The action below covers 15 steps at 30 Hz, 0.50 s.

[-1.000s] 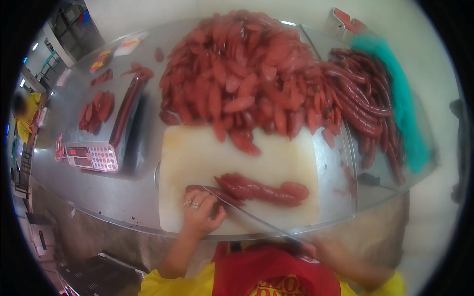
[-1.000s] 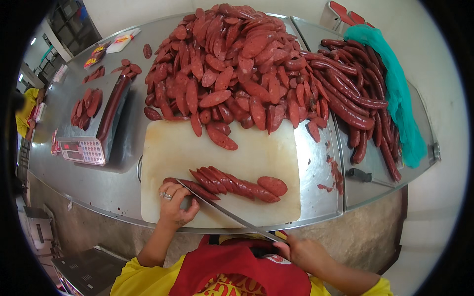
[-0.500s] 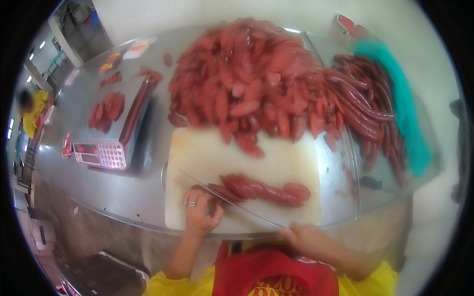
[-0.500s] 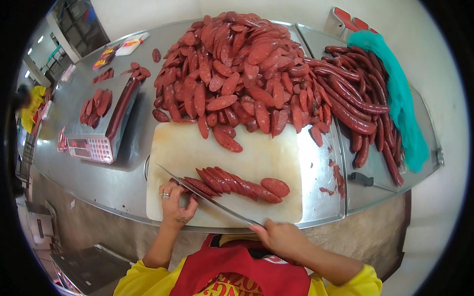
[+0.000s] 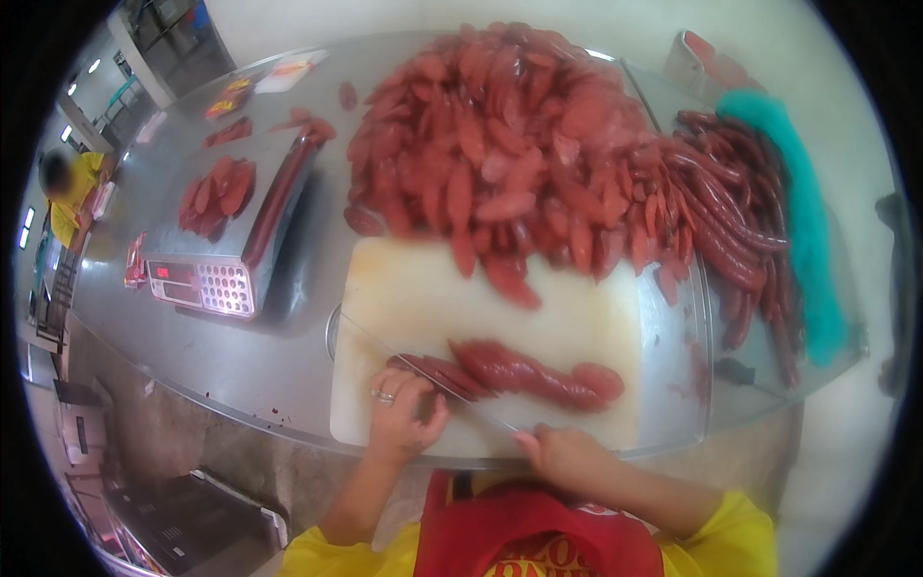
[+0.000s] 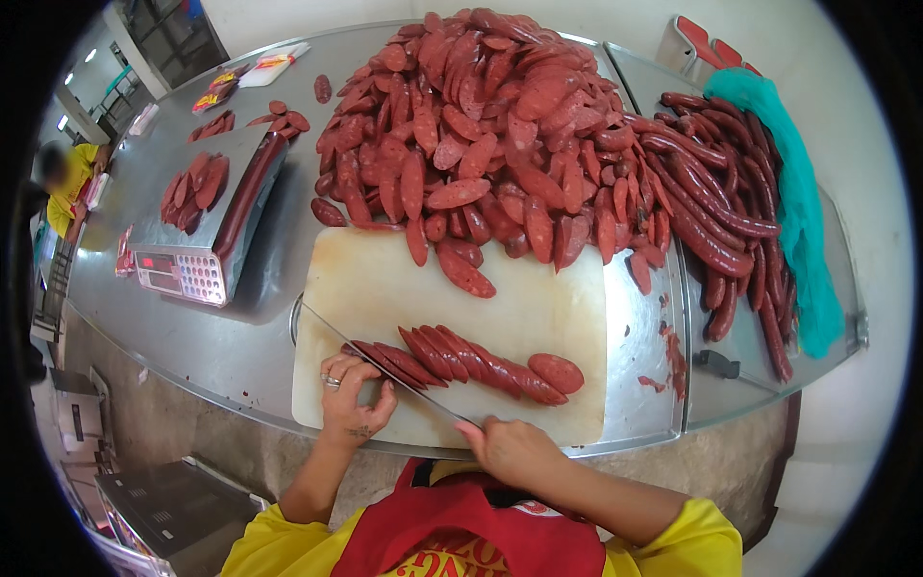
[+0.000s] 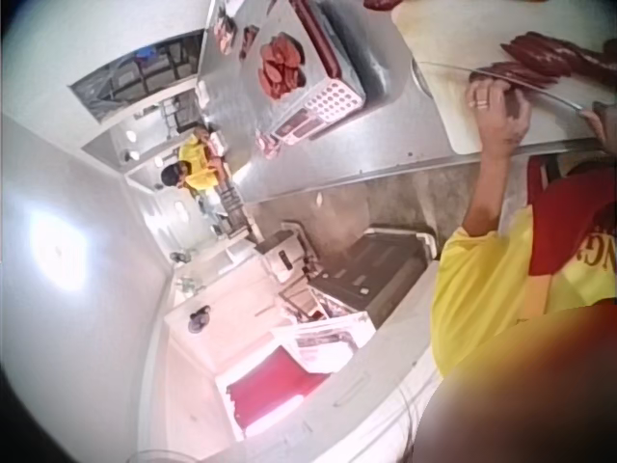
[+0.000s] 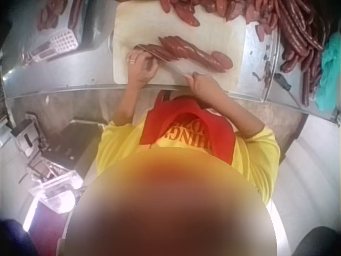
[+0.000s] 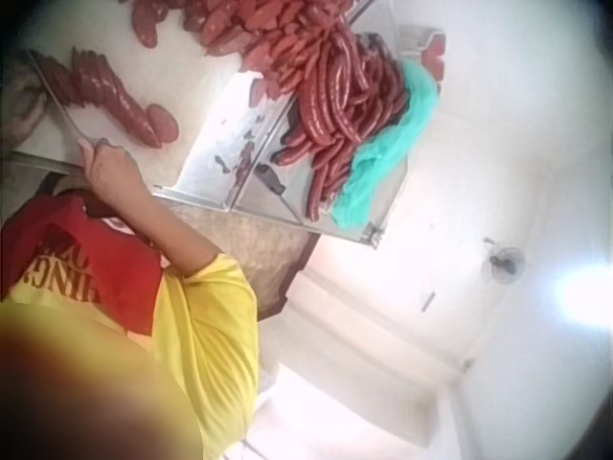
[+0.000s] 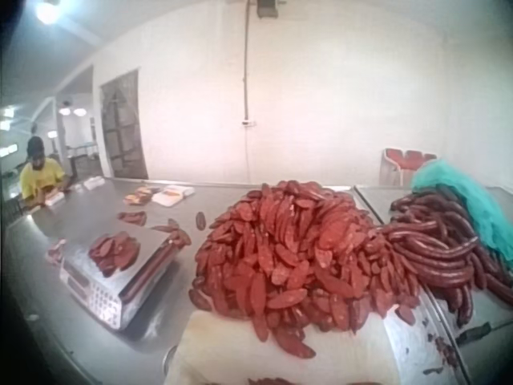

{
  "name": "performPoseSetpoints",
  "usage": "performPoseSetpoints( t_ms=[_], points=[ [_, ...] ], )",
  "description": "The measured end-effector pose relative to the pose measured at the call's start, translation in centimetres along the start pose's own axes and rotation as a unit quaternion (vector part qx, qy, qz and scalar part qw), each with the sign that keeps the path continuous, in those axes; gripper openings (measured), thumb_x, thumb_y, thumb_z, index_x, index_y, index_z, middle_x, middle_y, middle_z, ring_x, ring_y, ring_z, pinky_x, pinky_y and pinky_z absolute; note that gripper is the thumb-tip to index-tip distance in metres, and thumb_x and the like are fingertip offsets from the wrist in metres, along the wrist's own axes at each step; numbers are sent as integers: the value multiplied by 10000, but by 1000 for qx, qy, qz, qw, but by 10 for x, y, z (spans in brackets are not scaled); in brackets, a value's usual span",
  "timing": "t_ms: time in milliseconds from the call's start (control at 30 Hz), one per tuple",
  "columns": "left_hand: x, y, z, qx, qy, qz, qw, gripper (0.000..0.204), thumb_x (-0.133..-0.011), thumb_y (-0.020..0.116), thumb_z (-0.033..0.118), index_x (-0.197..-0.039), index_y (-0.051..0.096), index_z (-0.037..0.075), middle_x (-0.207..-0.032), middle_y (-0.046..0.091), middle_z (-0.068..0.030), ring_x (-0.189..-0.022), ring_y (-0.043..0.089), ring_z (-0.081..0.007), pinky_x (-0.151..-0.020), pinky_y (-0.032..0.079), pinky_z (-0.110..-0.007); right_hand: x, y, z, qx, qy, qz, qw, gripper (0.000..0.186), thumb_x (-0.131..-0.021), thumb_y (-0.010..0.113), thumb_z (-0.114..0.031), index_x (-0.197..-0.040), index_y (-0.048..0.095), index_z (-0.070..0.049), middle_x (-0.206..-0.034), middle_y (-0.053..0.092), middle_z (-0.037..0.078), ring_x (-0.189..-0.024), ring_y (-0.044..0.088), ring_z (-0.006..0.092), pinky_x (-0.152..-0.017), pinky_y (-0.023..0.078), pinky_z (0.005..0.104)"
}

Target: The person slices long red meat pieces into smaller segments on a white cutting board using a knife. Sliced pieces are gathered and moved aside repeatedly to keep the workspace clear. A digital scale and additional whole meat pieces are visible on the stainless steel table.

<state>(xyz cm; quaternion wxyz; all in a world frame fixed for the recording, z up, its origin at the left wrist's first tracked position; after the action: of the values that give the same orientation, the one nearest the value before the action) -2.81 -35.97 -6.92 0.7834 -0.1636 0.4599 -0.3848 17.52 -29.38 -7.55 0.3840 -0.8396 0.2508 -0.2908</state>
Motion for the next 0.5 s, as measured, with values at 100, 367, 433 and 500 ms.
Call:
performPoseSetpoints(
  t_ms=[100,367,433,500],
  points=[
    [-1,2,3,-8,4,-2,1000,303,-630,744,15,-886,593,78,-913,567,-94,-909,539,-321,-834,456,-427,-33,11,-19,-25,-27,37,999,607,-1008,421,-482,-721,620,15,-619,619,254,-558,621,452,-530,518,512],
    [6,-1,6,-49,-29,28,998,289,-714,736,39,-971,602,39,-984,599,-130,-958,552,-344,-880,450,-430,-12,6,20,-63,42,-110,991,781,-1012,276,-575,-775,675,53,-826,652,307,-854,634,486,-818,494,523],
    [8,-4,3,-49,-71,70,994,299,-795,706,98,-1066,611,14,-1048,613,-160,-993,554,-369,-909,443,-445,22,-6,53,-72,63,-145,985,804,-1008,261,-593,-745,660,54,-782,654,279,-807,648,454,-775,502,504],
    [6,-1,-9,-25,-157,98,982,273,-868,641,137,-1097,602,-7,-1088,611,-182,-1019,546,-387,-916,440,-453,64,-12,95,-110,125,-195,967,799,-1001,264,-615,-699,631,27,-655,622,199,-633,643,343,-614,506,430]
  ],
)
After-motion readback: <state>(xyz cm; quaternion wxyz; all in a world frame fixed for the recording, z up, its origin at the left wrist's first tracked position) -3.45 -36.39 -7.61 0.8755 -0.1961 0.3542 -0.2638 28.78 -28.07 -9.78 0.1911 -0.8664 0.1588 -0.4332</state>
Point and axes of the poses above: each hand's wrist, its own x-axis away from the middle knuckle, its own y-axis out of the palm, z = x × y, the point moved 7 cm from there along -x, towards the middle knuckle
